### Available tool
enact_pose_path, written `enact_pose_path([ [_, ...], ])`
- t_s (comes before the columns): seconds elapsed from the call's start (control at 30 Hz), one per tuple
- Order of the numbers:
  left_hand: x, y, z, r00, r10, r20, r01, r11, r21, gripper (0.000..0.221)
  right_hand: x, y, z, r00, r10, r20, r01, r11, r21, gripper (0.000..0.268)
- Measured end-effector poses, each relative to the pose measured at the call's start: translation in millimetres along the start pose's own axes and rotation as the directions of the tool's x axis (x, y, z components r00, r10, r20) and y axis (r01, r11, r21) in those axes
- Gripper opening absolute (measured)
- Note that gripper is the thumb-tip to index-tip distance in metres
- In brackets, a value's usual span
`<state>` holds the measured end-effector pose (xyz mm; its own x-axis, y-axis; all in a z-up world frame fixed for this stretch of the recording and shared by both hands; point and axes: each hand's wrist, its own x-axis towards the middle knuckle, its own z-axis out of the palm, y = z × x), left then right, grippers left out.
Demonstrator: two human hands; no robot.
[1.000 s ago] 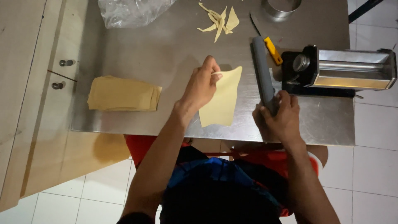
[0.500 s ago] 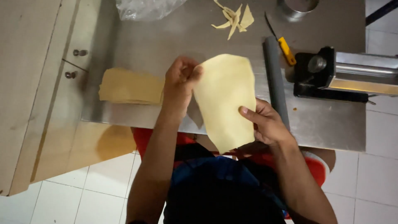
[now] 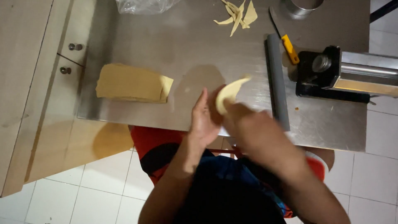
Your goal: Rolling out dough sheets with a pipe, cutting them into specific shapes with a knife, and folding them for further preparation.
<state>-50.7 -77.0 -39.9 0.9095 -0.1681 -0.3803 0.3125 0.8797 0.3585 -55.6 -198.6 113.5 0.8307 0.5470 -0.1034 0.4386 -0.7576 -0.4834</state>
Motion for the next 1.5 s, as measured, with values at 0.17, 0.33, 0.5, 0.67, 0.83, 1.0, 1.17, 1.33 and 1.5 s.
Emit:
enact_pose_path([
  [0.17,-3.5,-0.8,3.7,0.999,0.038,-0.015,-0.038,0.998,0.05,0.066,-38.2,-21.1,48.7,0.954,-0.22,0.205,0.258,0.949,-0.182,0.081],
  [0.33,-6.0,-0.8,5.2,0.994,0.094,-0.06,-0.087,0.99,0.111,0.068,-47.0,-4.0,39.3,0.935,-0.353,-0.033,0.352,0.935,-0.045,0.066],
  [0.5,-4.6,0.1,9.2,0.988,0.145,-0.055,-0.132,0.971,0.2,0.072,-13.9,32.1,90.1,0.857,-0.195,-0.478,0.2,0.979,-0.041,0.077],
  [0.67,-8.0,1.9,9.0,0.978,0.201,-0.061,-0.179,0.949,0.258,0.075,5.1,29.9,91.5,0.929,-0.244,-0.279,0.254,0.967,0.001,0.072],
  [0.83,-12.6,-2.0,13.4,0.961,0.263,-0.08,-0.227,0.924,0.309,0.078,-8.1,38.1,100.0,0.871,0.064,-0.486,0.263,0.776,0.573,0.088],
  [1.0,-28.0,-4.7,35.8,0.784,0.593,0.181,-0.41,0.276,0.869,0.093,0.5,50.2,136.7,0.978,0.13,-0.162,0.207,-0.515,0.832,0.101],
  [1.17,-27.8,15.8,15.1,0.731,0.621,0.283,-0.505,0.212,0.837,0.093,12.9,67.1,126.2,0.973,0.229,-0.001,0.149,-0.632,0.761,0.095],
  [1.33,-18.5,87.9,-55.0,0.658,0.715,0.236,-0.471,0.146,0.87,0.074,19.5,22.7,92.9,0.996,0.085,-0.02,0.078,-0.77,0.634,0.085],
  [1.5,-4.5,201.1,-150.0,0.267,0.709,0.653,0.064,-0.689,0.722,0.067,29.4,-1.1,81.9,0.989,0.124,0.075,0.038,-0.72,0.692,0.084],
])
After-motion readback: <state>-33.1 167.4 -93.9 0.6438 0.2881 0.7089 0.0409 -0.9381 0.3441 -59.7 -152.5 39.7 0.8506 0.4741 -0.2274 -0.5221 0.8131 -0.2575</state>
